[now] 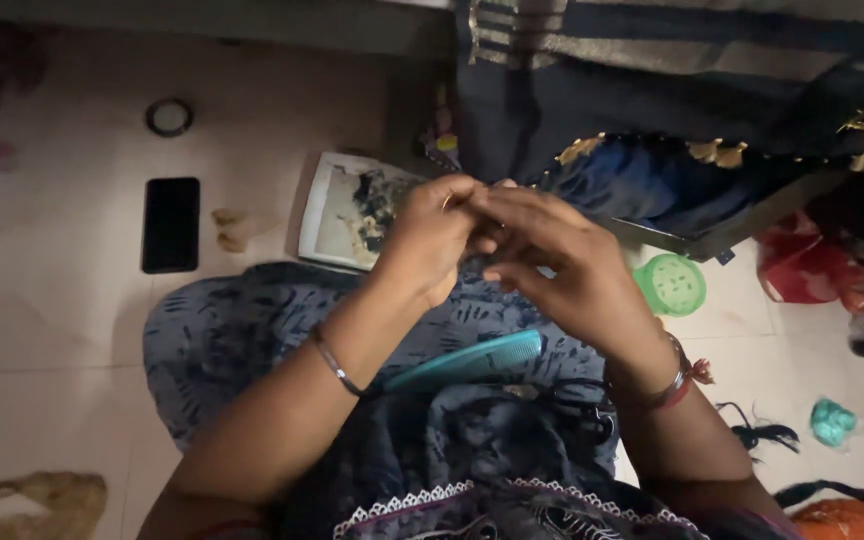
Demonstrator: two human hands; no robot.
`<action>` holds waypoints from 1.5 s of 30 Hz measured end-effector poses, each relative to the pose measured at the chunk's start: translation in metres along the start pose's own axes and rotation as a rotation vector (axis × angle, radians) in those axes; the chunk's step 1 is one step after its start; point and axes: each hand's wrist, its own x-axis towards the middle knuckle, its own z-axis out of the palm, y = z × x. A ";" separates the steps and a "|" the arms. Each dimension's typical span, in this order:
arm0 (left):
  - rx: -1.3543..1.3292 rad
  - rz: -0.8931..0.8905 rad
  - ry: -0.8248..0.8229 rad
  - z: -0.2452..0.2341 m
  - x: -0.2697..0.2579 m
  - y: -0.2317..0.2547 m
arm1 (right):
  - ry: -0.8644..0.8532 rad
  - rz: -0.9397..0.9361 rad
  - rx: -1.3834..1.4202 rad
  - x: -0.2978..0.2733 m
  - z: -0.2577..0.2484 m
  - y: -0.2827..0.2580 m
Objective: The recorder is hand-stitching decorative tassels onto a fabric and then preparing a small blonde hair-like decorative item.
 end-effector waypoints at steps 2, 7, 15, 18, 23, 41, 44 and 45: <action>-0.020 0.020 -0.038 -0.003 0.002 -0.006 | 0.005 0.016 -0.002 -0.002 0.000 0.000; -0.050 -0.062 -0.022 0.004 -0.005 0.007 | -0.003 -0.067 -0.112 -0.005 0.000 0.003; 0.040 0.085 -0.082 -0.009 0.005 -0.008 | 0.023 -0.044 -0.063 -0.005 0.007 0.004; 0.062 0.143 -0.105 -0.011 0.005 -0.009 | 0.024 -0.061 -0.060 -0.004 0.009 0.005; -0.099 -0.045 -0.102 -0.006 0.000 0.000 | 0.021 -0.078 -0.079 -0.006 0.009 0.009; -0.203 -0.070 -0.141 -0.021 0.000 0.015 | 0.244 0.048 -0.083 -0.056 -0.008 0.027; -0.195 -0.077 -0.098 -0.023 0.007 0.016 | 0.235 0.032 -0.041 -0.052 -0.018 0.028; -0.180 -0.108 -0.051 -0.022 0.004 0.020 | 0.217 0.070 -0.020 -0.052 -0.019 0.027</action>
